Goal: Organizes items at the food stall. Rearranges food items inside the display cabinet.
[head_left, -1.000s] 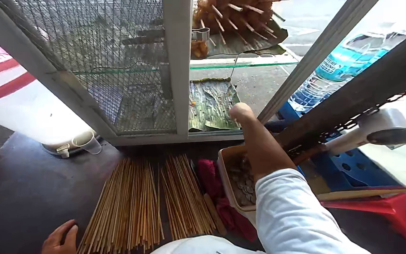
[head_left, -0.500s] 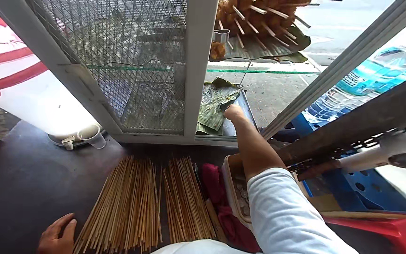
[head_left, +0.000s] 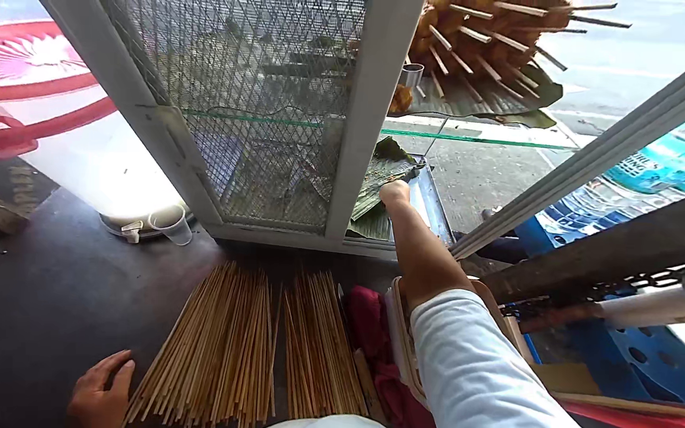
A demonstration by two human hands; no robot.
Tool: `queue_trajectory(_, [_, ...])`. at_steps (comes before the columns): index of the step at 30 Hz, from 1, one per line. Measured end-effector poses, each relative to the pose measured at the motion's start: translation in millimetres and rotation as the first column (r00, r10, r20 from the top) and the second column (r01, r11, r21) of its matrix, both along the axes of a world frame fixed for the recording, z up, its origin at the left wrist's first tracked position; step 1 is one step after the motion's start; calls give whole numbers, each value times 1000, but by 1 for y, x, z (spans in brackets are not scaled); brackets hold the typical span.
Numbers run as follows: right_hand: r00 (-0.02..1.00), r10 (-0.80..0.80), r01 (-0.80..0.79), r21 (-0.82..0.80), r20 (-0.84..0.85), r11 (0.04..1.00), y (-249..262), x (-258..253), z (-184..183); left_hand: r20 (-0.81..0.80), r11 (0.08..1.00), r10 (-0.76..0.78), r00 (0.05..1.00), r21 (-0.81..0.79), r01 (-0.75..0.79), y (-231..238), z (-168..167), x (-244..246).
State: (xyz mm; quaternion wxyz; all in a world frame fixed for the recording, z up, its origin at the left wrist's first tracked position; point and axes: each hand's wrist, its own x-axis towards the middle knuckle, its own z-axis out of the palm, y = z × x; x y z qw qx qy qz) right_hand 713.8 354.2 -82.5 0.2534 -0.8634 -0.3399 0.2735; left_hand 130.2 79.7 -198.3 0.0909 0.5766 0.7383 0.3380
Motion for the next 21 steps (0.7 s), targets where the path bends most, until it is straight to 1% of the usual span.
queue_trajectory(1, [999, -19, 20, 22, -44, 1000, 5, 0, -2, 1, 1000, 4, 1000, -1, -4, 0, 0, 0])
queue_trajectory(3, [979, -62, 80, 87, -193, 993, 21, 6, -12, -3, 1000, -1, 1000, 19, 1, 0, -2, -1])
queue_trajectory(4, [965, -45, 73, 98, -259, 992, 26, 9, -13, -4, 1000, -6, 1000, 30, 6, 1, -4, -2])
queue_trajectory(6, [938, 74, -41, 104, -339, 994, 27, 15, -12, -4, 999, -9, 1000, 35, 10, 1, -5, -2])
queue_trajectory(7, [928, 145, -119, 96, -342, 988, 27, 19, -13, -4, 1000, -10, 1000, 29, 10, 1, -3, -2])
queue_trajectory(8, [933, 200, -188, 69, -298, 980, 25, 23, -14, -6, 999, -15, 1000, 28, 16, 0, -1, -1])
queue_trajectory(9, [947, 240, -242, 20, -212, 970, 23, 27, -13, -12, 999, -21, 1000, 30, 22, 0, 1, 1])
queue_trajectory(10, [958, 275, -279, -42, -86, 959, 20, 30, -12, -18, 999, -32, 999, 28, 33, 0, 2, 1])
queue_trajectory(11, [952, 305, -300, -108, 28, 948, 15, 31, -8, -23, 999, -42, 999, 21, 42, 0, 3, 1])
queue_trajectory(12, [946, 312, -297, -151, 90, 943, 10, 29, -3, -28, 999, -47, 999, 18, 47, 0, 4, 1])
queue_trajectory(13, [954, 285, -268, -162, 91, 950, 5, 25, 1, -33, 999, -45, 998, 18, 46, 0, 4, 0])
queue_trajectory(14, [975, 220, -214, -128, 30, 968, 2, 23, 2, -32, 999, -39, 999, 19, 40, 0, 3, -1])
queue_trajectory(15, [988, 133, -138, -60, -84, 989, 3, 23, -1, -32, 999, -33, 999, 21, 34, 0, 2, -1])
queue_trajectory(16, [975, 62, -63, 4, -215, 998, 5, 25, -5, -33, 999, -30, 999, 16, 30, 0, 1, 0])
queue_trajectory(18, [913, 2, 22, 55, -409, 998, 8, 27, -10, -38, 1000, -22, 999, 8, 23, 0, 2, 0])
queue_trajectory(19, [895, 4, 22, 54, -446, 998, 9, 26, -11, -39, 1000, -22, 999, 9, 22, 0, 2, 1])
queue_trajectory(21, [902, 26, 1, 62, -432, 998, 13, 18, -12, -38, 1000, -18, 999, 8, 18, 1, 3, 2])
